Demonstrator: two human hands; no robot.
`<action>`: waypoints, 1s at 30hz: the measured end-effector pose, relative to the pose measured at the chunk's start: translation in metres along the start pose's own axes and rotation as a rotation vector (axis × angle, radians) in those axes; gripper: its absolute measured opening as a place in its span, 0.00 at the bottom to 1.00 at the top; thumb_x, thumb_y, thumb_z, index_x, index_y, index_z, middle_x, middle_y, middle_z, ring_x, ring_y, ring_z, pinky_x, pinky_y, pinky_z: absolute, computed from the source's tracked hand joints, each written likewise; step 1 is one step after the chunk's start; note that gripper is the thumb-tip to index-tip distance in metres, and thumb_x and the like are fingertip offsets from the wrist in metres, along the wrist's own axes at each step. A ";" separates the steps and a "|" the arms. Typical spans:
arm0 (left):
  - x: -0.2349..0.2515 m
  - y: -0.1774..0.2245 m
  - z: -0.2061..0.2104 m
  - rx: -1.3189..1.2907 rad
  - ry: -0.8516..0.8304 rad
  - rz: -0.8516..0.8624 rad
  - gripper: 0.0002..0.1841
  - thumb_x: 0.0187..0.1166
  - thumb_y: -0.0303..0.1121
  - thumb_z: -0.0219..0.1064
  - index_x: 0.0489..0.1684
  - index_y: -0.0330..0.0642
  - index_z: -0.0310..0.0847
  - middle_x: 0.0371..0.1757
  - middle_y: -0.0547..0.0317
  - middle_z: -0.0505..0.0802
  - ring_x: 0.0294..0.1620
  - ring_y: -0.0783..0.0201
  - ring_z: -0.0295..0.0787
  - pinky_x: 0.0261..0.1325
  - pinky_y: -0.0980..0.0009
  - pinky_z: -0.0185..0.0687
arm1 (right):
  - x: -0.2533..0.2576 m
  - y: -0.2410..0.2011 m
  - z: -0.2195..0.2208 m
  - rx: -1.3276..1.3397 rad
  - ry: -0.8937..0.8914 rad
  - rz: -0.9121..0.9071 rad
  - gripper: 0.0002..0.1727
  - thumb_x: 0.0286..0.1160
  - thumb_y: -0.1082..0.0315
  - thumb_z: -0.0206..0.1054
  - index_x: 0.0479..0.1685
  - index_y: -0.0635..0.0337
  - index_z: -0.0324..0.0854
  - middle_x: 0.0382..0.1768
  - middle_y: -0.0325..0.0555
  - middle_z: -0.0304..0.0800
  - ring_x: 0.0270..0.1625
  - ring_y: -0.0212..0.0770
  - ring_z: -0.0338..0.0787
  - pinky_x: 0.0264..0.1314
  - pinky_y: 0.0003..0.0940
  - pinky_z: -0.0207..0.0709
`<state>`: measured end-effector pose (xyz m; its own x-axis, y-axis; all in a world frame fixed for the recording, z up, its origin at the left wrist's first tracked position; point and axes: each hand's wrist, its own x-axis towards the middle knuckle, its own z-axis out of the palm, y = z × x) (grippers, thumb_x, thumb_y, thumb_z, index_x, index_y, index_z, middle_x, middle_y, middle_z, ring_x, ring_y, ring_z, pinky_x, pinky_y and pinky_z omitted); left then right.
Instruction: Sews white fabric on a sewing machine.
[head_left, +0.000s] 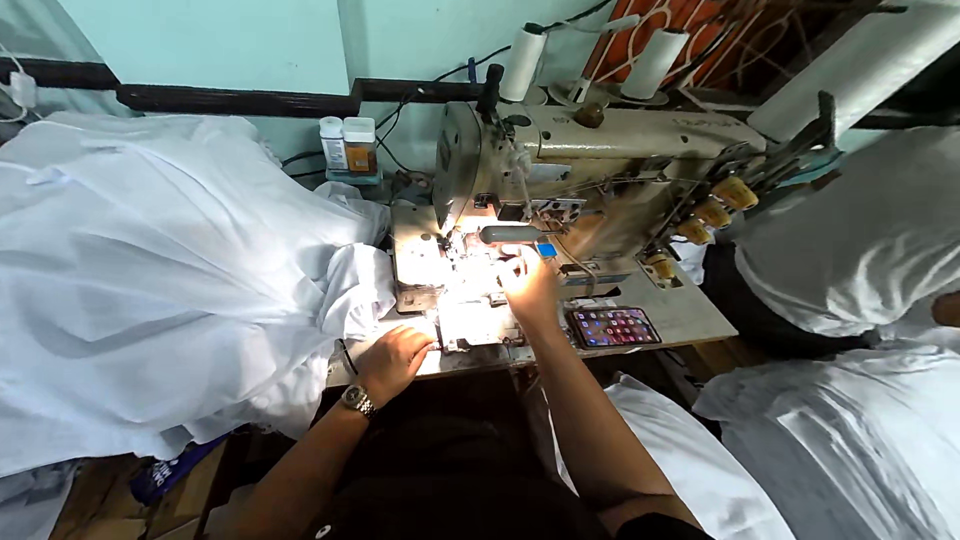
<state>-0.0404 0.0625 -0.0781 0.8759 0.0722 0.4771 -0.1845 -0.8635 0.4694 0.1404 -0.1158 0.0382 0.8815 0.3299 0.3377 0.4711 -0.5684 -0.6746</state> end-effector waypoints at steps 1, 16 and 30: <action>0.000 0.000 0.000 0.009 0.011 0.000 0.14 0.88 0.39 0.59 0.46 0.47 0.93 0.41 0.60 0.96 0.47 0.63 0.93 0.57 0.65 0.86 | 0.005 -0.001 -0.003 -0.091 0.008 -0.055 0.19 0.73 0.67 0.74 0.63 0.59 0.86 0.57 0.57 0.89 0.55 0.58 0.90 0.57 0.65 0.82; 0.026 0.037 0.004 0.197 -0.122 -0.085 0.33 0.67 0.51 0.79 0.63 0.34 0.83 0.63 0.37 0.89 0.69 0.40 0.85 0.74 0.45 0.77 | 0.083 0.005 0.008 0.093 -0.433 -0.357 0.20 0.62 0.58 0.82 0.50 0.61 0.91 0.47 0.50 0.94 0.53 0.42 0.91 0.65 0.47 0.81; 0.028 0.030 0.012 0.369 0.199 0.192 0.28 0.76 0.56 0.70 0.64 0.43 0.84 0.53 0.48 0.93 0.54 0.49 0.91 0.60 0.52 0.84 | 0.106 0.017 0.007 0.541 -0.763 0.036 0.20 0.71 0.80 0.72 0.63 0.63 0.82 0.54 0.44 0.91 0.57 0.29 0.89 0.63 0.26 0.83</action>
<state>-0.0166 0.0323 -0.0595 0.7320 -0.0433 0.6799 -0.1326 -0.9880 0.0798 0.2415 -0.0851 0.0582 0.5463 0.8335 -0.0824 0.1962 -0.2230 -0.9549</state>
